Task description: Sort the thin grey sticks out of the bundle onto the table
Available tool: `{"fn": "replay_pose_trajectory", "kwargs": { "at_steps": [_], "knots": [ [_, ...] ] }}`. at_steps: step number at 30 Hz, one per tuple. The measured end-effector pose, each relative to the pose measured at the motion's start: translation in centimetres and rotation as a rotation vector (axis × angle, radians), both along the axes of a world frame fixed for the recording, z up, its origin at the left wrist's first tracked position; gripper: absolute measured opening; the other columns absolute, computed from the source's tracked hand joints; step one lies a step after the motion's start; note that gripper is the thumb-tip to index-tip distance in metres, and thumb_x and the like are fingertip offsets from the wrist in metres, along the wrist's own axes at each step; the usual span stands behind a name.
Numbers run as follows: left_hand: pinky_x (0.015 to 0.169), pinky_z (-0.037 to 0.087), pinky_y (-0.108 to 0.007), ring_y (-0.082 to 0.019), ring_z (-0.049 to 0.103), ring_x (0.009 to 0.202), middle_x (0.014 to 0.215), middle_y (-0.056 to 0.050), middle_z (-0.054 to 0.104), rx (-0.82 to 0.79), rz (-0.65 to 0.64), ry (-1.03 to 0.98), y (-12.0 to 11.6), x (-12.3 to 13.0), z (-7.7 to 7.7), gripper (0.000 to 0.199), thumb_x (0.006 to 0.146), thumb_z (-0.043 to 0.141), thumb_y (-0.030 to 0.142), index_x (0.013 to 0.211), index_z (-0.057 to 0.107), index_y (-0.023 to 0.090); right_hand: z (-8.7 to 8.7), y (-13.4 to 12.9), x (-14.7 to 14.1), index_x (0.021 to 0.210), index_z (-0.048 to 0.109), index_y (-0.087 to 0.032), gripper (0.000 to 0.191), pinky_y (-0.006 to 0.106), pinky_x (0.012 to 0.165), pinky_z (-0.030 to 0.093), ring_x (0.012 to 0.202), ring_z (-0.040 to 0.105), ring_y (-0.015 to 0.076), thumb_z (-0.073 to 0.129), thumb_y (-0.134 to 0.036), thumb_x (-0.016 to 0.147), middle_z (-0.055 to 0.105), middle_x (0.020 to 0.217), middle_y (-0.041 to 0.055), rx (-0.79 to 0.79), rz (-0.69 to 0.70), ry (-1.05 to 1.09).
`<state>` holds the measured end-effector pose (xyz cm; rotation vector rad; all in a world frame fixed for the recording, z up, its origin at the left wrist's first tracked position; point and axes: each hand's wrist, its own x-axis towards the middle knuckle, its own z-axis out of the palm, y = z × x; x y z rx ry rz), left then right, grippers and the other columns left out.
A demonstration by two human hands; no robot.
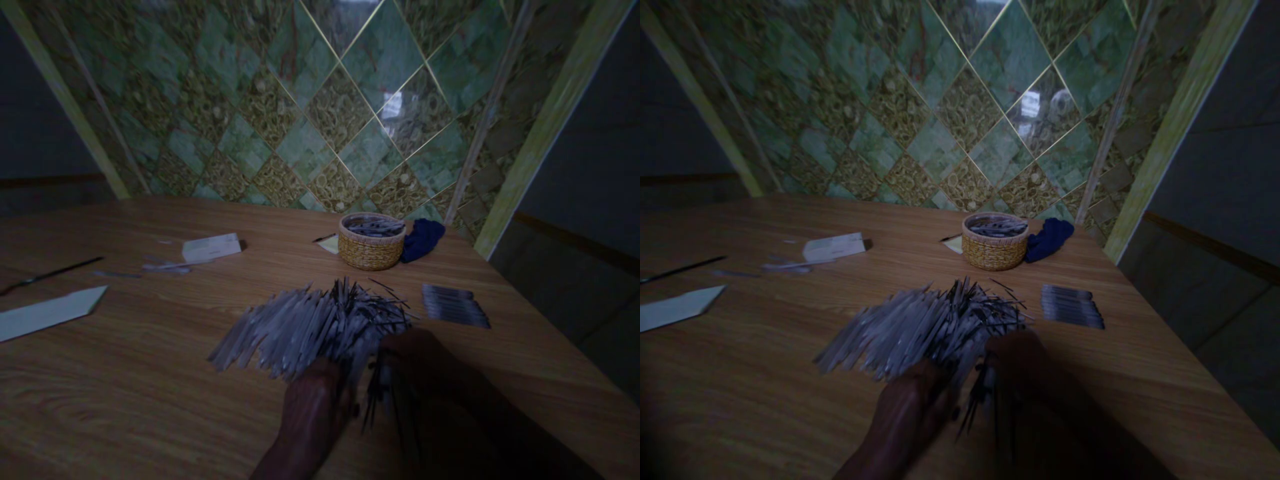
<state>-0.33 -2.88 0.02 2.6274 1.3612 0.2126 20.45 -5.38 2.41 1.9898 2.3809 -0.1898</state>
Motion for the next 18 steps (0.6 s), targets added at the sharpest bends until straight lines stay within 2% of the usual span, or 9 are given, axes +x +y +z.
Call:
{"fn": "replay_pose_trajectory", "kwargs": {
  "at_steps": [3, 7, 13, 16, 18],
  "knots": [
    [0.065, 0.046, -0.032, -0.028, 0.066, 0.080, 0.085, -0.012, 0.068, -0.010, 0.013, 0.061, -0.3, 0.6, 0.1, 0.018, 0.074, 0.052, 0.021, 0.082, 0.067, 0.016, -0.4, 0.2, 0.0, 0.092, 0.064, -0.019, 0.025, 0.027, 0.061, 0.037, 0.082, 0.066, 0.0233, 0.041, -0.026, 0.087, 0.071, 0.086, 0.0087, -0.007, 0.009, -0.007],
    [0.066, 0.046, -0.033, -0.028, 0.066, 0.082, 0.089, -0.013, 0.070, -0.043, 0.013, 0.043, -0.3, 0.8, -0.3, 0.021, 0.072, 0.052, 0.019, 0.087, 0.067, 0.016, -0.8, 0.3, 0.1, 0.092, 0.065, -0.018, 0.024, 0.028, 0.062, 0.038, 0.082, 0.066, 0.0245, 0.042, -0.026, 0.085, 0.071, 0.087, 0.0097, -0.028, 0.015, -0.012],
    [0.061, 0.042, -0.029, -0.025, 0.067, 0.076, 0.081, -0.010, 0.070, -0.090, 0.033, 0.002, 0.1, 0.1, -0.2, 0.016, 0.074, 0.051, 0.021, 0.077, 0.066, 0.018, -0.6, 0.3, 0.4, 0.096, 0.064, -0.020, 0.025, 0.027, 0.064, 0.038, 0.084, 0.066, 0.0227, 0.042, -0.026, 0.086, 0.071, 0.089, 0.0077, -0.042, 0.007, 0.005],
    [0.059, 0.039, -0.027, -0.021, 0.064, 0.068, 0.073, -0.006, 0.067, -0.103, 0.041, -0.098, 0.5, -0.4, 0.1, 0.016, 0.074, 0.048, 0.016, 0.068, 0.062, 0.019, -0.2, 0.2, 0.5, 0.095, 0.065, -0.021, 0.025, 0.026, 0.065, 0.038, 0.085, 0.065, 0.0215, 0.042, -0.026, 0.086, 0.071, 0.090, 0.0070, -0.032, -0.017, 0.016],
    [0.057, 0.036, -0.026, -0.019, 0.059, 0.062, 0.064, -0.003, 0.060, -0.149, 0.067, -0.239, 0.7, -0.6, 0.1, 0.017, 0.074, 0.048, 0.015, 0.060, 0.057, 0.019, -0.1, 0.2, 0.6, 0.095, 0.065, -0.021, 0.025, 0.026, 0.066, 0.038, 0.085, 0.065, 0.0213, 0.042, -0.025, 0.086, 0.071, 0.091, 0.0068, -0.027, -0.023, 0.020]
  ]
}}
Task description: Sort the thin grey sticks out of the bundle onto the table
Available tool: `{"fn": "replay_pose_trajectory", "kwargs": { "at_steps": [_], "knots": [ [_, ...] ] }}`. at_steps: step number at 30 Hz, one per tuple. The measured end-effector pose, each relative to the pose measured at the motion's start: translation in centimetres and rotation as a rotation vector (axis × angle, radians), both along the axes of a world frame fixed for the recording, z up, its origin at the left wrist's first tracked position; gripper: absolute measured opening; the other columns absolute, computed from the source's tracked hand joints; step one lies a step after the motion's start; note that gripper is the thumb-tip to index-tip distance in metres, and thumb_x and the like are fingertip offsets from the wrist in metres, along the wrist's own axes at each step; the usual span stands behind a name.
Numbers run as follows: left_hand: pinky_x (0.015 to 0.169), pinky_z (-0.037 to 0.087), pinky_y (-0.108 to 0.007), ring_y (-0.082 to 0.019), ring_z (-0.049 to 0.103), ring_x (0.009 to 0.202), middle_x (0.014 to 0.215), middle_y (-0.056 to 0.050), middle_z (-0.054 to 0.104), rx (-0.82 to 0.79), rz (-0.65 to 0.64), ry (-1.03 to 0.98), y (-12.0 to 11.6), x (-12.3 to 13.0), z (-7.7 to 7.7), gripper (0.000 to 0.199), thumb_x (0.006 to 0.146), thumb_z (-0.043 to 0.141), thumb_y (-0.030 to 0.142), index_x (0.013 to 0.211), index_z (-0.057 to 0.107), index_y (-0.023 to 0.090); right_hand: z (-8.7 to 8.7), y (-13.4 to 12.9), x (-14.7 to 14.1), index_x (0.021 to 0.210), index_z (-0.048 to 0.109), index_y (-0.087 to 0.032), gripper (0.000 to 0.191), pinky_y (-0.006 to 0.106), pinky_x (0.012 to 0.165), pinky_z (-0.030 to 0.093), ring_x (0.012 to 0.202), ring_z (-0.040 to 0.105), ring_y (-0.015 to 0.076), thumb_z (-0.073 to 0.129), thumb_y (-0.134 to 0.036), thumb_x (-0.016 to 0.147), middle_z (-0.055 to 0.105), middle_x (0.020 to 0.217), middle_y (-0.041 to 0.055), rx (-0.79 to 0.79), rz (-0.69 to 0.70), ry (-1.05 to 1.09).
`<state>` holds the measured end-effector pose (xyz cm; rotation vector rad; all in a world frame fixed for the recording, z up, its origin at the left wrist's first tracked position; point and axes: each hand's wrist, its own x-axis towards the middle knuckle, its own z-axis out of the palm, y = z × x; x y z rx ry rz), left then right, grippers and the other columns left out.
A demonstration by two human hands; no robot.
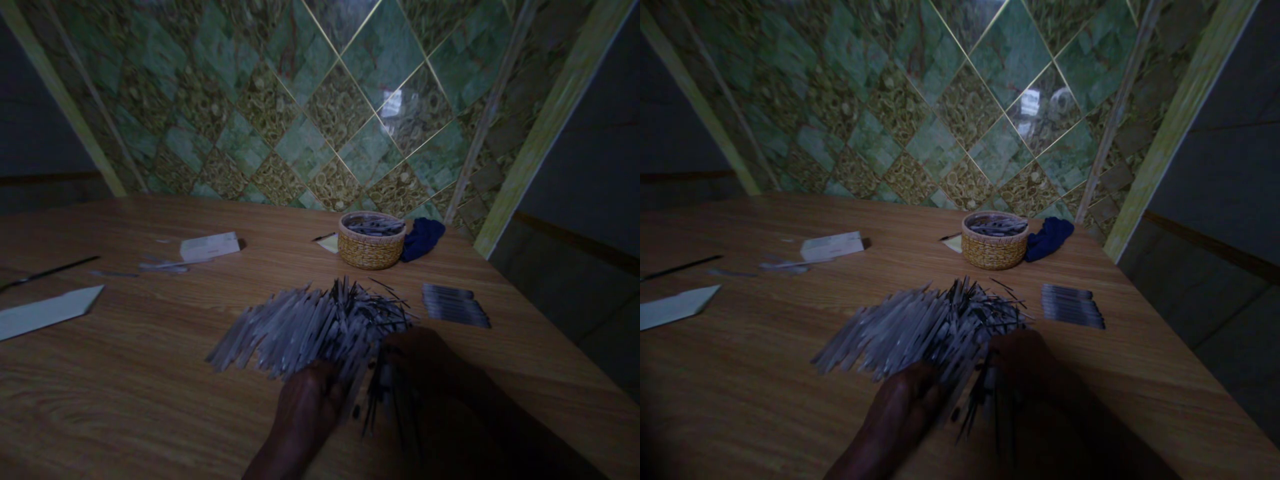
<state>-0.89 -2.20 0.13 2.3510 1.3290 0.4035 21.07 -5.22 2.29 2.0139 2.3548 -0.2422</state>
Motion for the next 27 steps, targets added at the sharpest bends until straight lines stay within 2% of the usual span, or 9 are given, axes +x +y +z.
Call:
{"fn": "replay_pose_trajectory", "kwargs": {
  "at_steps": [5, 9, 15, 23, 27],
  "knots": [
    [0.047, 0.029, -0.023, -0.013, 0.042, 0.052, 0.052, 0.004, 0.041, -0.280, 0.110, -0.514, 0.2, 0.1, -0.6, 0.022, 0.073, 0.053, 0.023, 0.052, 0.047, 0.020, -0.1, 0.0, 0.0, 0.093, 0.065, -0.020, 0.024, 0.026, 0.063, 0.037, 0.082, 0.065, 0.0220, 0.043, -0.027, 0.086, 0.071, 0.087, 0.0074, -0.001, -0.003, 0.007],
    [0.044, 0.024, -0.020, -0.009, 0.034, 0.046, 0.047, 0.007, 0.038, -0.516, 0.151, -0.775, 0.1, 0.3, -0.5, 0.025, 0.069, 0.063, 0.029, 0.052, 0.047, 0.018, -0.1, -0.1, -0.1, 0.091, 0.065, -0.019, 0.025, 0.026, 0.064, 0.037, 0.082, 0.065, 0.0218, 0.042, -0.026, 0.087, 0.071, 0.087, 0.0074, 0.005, 0.001, 0.031],
    [0.047, 0.035, -0.020, -0.009, 0.049, 0.044, 0.054, 0.000, 0.064, -0.761, 0.211, -1.045, 0.5, 0.0, 0.4, 0.017, 0.065, 0.071, 0.028, 0.065, 0.061, 0.015, 0.6, -0.6, -0.7, 0.096, 0.066, -0.022, 0.023, 0.022, 0.063, 0.039, 0.082, 0.066, 0.0173, 0.047, -0.027, 0.085, 0.072, 0.088, 0.0026, -0.058, 0.098, 0.133],
    [0.041, 0.032, -0.016, -0.008, 0.054, 0.041, 0.055, -0.001, 0.067, -0.851, 0.215, -1.244, 0.5, -0.5, 1.2, 0.016, 0.067, 0.073, 0.023, 0.077, 0.062, 0.014, 1.5, -0.9, -1.3, 0.101, 0.067, -0.018, 0.028, 0.029, 0.070, 0.044, 0.089, 0.066, 0.0241, 0.046, -0.018, 0.082, 0.072, 0.095, 0.0101, -0.129, 0.062, 0.069],
    [0.042, 0.034, -0.016, -0.009, 0.057, 0.044, 0.058, -0.001, 0.069, -0.914, 0.207, -1.286, 0.5, -0.6, 1.3, 0.019, 0.067, 0.074, 0.023, 0.077, 0.060, 0.015, 1.6, -0.9, -1.3, 0.098, 0.067, -0.019, 0.028, 0.028, 0.068, 0.045, 0.087, 0.067, 0.0231, 0.045, -0.016, 0.081, 0.072, 0.093, 0.0087, -0.130, 0.080, 0.089]
  ]
}}
